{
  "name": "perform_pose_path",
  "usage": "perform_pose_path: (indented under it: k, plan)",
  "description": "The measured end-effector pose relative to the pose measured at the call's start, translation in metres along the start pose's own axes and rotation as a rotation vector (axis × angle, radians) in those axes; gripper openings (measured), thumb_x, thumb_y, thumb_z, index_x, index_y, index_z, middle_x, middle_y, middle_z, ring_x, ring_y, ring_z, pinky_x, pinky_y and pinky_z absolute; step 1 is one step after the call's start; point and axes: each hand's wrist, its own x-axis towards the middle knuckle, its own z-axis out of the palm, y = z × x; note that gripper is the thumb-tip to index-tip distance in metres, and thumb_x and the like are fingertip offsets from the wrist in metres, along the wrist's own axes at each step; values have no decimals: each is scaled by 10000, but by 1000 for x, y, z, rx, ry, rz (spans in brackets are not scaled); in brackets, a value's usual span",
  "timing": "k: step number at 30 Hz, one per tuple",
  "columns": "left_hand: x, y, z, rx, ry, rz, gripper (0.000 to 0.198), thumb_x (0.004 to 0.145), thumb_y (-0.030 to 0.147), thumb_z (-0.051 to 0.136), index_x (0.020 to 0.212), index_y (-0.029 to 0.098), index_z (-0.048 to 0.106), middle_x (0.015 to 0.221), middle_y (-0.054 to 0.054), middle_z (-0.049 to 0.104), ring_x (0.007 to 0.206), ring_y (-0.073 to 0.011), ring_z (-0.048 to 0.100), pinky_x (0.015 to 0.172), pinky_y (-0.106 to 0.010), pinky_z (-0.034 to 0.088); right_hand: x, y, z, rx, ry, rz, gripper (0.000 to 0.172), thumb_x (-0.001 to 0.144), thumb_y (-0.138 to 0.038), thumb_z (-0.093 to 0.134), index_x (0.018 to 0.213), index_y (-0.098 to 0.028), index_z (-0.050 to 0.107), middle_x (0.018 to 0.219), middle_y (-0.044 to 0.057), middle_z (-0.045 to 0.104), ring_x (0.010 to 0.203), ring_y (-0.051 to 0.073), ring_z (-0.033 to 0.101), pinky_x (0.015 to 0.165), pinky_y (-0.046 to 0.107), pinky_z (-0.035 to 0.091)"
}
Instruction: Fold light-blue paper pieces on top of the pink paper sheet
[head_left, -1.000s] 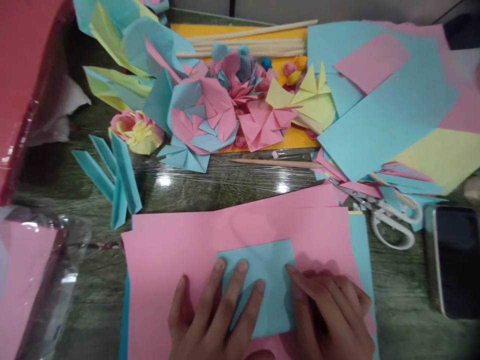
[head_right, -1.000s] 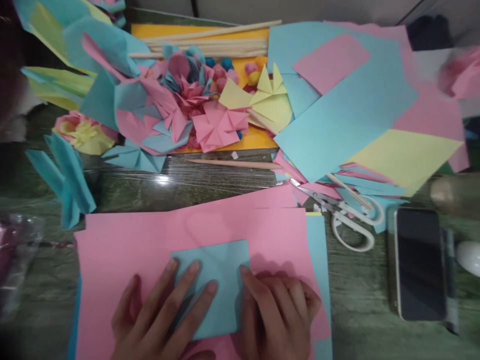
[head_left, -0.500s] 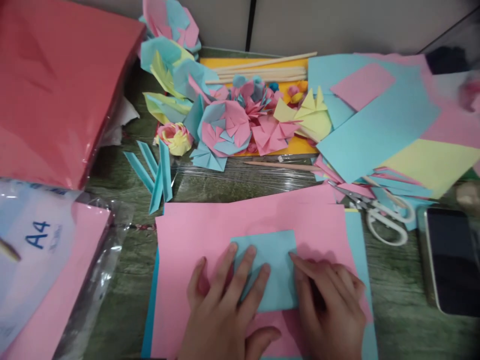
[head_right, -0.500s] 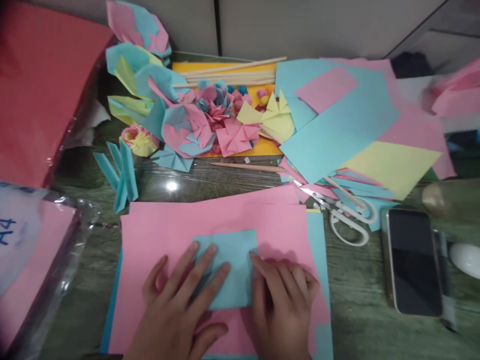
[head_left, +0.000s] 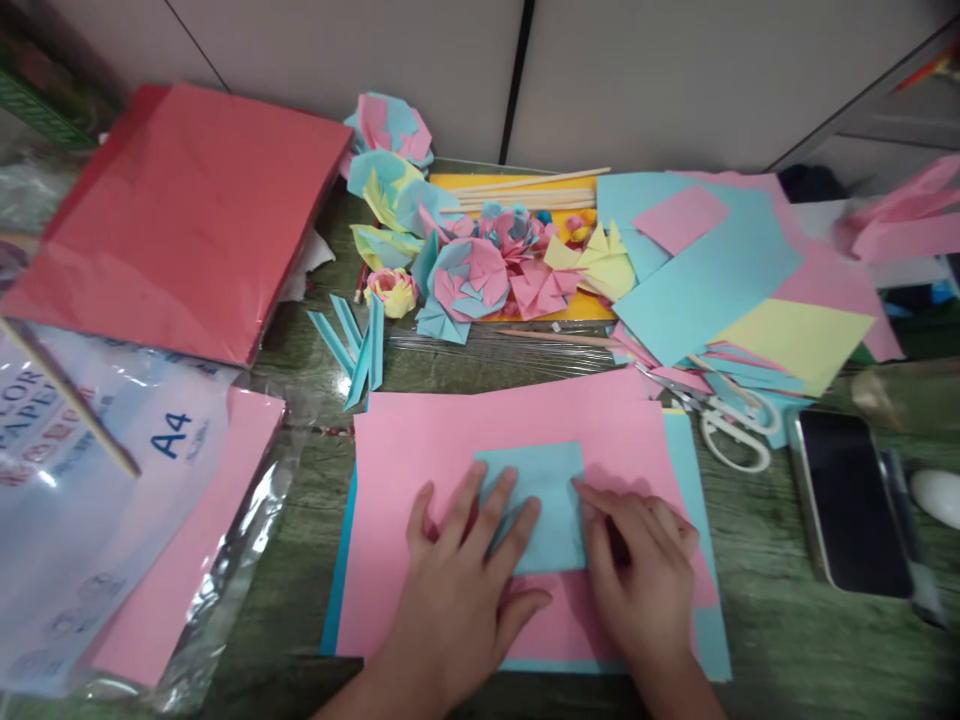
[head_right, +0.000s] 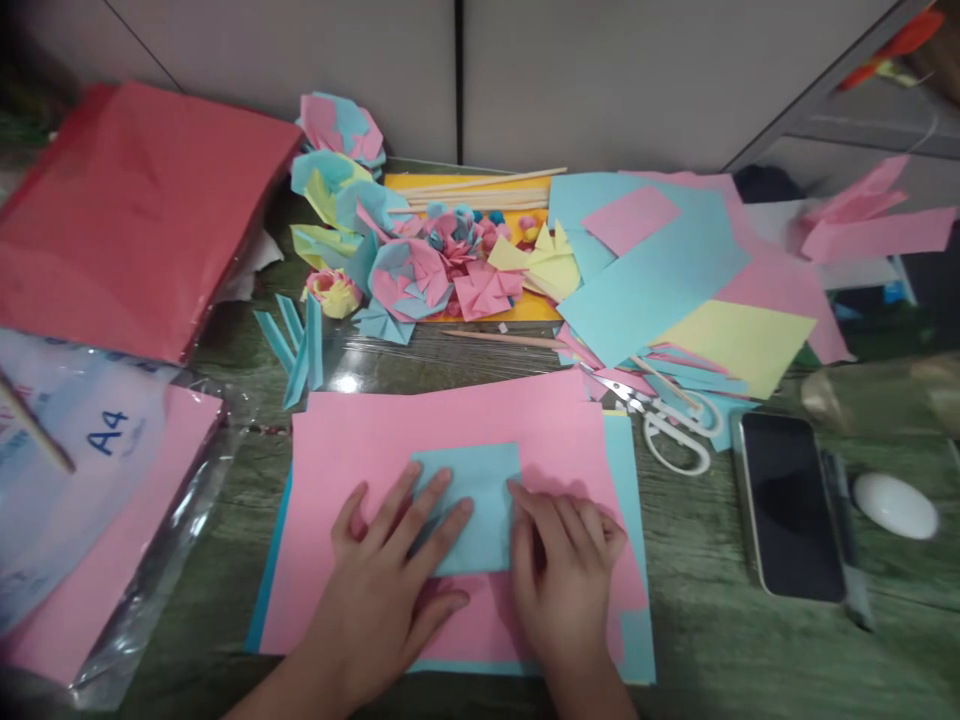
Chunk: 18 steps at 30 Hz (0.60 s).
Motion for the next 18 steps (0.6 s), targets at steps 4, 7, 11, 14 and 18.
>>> perform_pose_path:
  k: [4,7,11,14,18]
  plan:
    - [-1,0,0,7,-11,5,548,807,507,369,1304,291,291,1399,-30,260,1271,-282,207,994,-499,30,-1,0,1,0,5,8,193,782,-230,476,912,-203,616,762,14,629,738,172,492,730,332,282]
    - [-2,1,0,11,-4,1,541,808,511,362,1300,295,300,1398,-28,265,1272,-282,207,992,-502,45,-1,0,1,-1,7,11,188,779,-228,481,911,-206,614,763,11,630,742,174,492,735,334,283]
    - [-1,0,-1,19,2,4,539,809,506,365,1299,290,302,1394,-31,274,1271,-284,207,988,-506,51,-1,-1,0,5,2,16,188,786,-225,474,912,-203,613,774,15,632,748,173,491,735,334,280]
    - [-1,0,-1,17,3,7,537,812,500,366,1298,281,308,1393,-37,275,1271,-283,208,988,-504,59,-1,-2,0,9,2,18,182,790,-226,476,908,-206,612,779,13,636,745,172,493,740,338,281]
    - [0,1,1,10,23,-6,534,806,511,367,1291,292,320,1393,-29,277,1270,-279,214,991,-500,68,-1,-1,0,4,-7,26,186,791,-228,474,920,-217,608,788,9,637,750,174,494,747,343,280]
